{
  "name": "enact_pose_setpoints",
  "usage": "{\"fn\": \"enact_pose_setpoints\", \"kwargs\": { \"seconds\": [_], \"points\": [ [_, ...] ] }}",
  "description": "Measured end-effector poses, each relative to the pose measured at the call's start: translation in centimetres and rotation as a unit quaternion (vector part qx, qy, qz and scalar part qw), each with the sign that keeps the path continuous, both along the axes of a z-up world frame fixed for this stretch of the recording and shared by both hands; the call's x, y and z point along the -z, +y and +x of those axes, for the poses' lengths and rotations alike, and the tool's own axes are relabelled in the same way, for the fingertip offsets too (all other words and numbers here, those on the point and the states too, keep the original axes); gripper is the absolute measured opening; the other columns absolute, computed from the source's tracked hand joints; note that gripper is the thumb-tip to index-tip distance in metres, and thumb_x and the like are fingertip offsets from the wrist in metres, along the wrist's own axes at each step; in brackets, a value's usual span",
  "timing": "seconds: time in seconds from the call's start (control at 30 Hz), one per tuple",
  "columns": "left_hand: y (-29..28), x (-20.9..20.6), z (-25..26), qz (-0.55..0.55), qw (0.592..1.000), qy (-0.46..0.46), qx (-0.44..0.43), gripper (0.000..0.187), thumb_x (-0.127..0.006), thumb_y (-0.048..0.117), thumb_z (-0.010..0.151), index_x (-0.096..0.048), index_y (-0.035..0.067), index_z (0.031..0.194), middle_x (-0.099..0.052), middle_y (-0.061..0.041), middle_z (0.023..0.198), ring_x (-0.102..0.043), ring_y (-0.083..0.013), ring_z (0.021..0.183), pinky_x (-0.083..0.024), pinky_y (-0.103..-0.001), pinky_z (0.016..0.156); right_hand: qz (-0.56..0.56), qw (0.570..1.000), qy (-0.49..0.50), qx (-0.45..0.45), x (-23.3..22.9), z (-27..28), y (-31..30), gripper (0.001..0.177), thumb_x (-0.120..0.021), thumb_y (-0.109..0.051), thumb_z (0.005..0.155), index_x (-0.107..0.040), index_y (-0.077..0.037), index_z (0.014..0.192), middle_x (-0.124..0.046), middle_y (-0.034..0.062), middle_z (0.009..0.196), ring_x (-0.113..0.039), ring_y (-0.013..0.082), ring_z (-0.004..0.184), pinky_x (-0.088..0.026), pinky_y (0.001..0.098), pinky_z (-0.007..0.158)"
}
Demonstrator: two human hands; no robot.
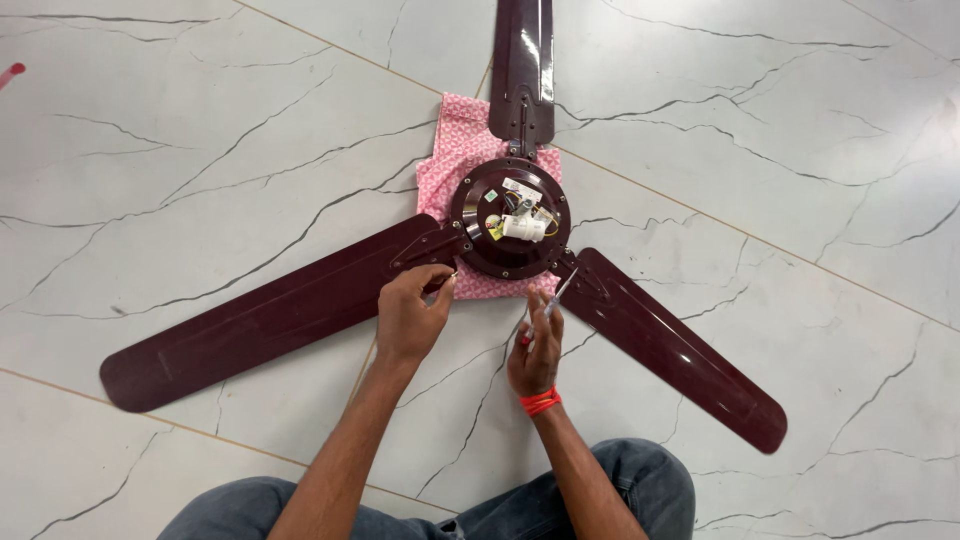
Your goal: The person is repairing a ceiling fan by using a screwdriver to tighten screws on the fan blades and motor housing. The fan is placed on a cloth on the floor, and the person works on the central hub and blade attachments.
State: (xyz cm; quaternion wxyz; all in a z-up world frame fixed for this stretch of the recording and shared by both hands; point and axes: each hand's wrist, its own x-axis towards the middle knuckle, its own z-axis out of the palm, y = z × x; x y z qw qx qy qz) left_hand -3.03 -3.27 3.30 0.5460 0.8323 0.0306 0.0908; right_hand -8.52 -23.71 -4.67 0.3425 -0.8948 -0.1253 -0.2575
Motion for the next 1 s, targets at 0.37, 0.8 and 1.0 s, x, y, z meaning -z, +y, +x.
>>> {"fn": "enact_pose_setpoints", "kwargs": {
  "seconds": [0.37, 0.8, 1.0],
  "points": [
    [0.0, -0.6, 3.5, -0.14, 0.985, 0.099, -0.002, 0.016, -0.071, 0.006, 0.092, -0.076, 0.001, 0.106, -0.076, -0.005, 0.083, -0.066, -0.0062, 0.066, -0.052, -0.023, 0.057, 0.108, 0.987, -0.073, -0.09, -7.1, 7.4, 0.8, 0.026, -0.065, -0.027, 0.102, -0.058, -0.004, 0.092, -0.054, 0.0079, 0.085, -0.054, 0.017, 0.065, -0.042, 0.0297, 0.053],
    [-1.5, 1.3, 3.4, -0.175, 0.98, 0.095, -0.016, 0.016, -0.075, 0.005, 0.09, -0.077, 0.002, 0.106, -0.078, -0.006, 0.099, -0.073, -0.0084, 0.087, -0.058, -0.022, 0.074, 0.192, 0.956, 0.179, -0.128, -5.8, 9.4, 4.1, 0.017, -0.069, 0.011, 0.094, -0.066, 0.007, 0.11, -0.071, 0.0149, 0.119, -0.075, 0.0216, 0.105, -0.066, 0.0289, 0.089],
    [-1.4, 2.4, 3.3, -0.226, 0.951, 0.207, -0.039, 0.015, -0.078, 0.009, 0.087, -0.079, 0.003, 0.1, -0.081, -0.005, 0.089, -0.074, -0.0086, 0.079, -0.059, -0.022, 0.07, 0.099, 0.972, 0.159, -0.139, -5.3, 9.1, 3.6, 0.019, -0.071, 0.014, 0.086, -0.069, 0.005, 0.102, -0.073, 0.0133, 0.116, -0.074, 0.0221, 0.101, -0.063, 0.028, 0.081]
  ]
}}
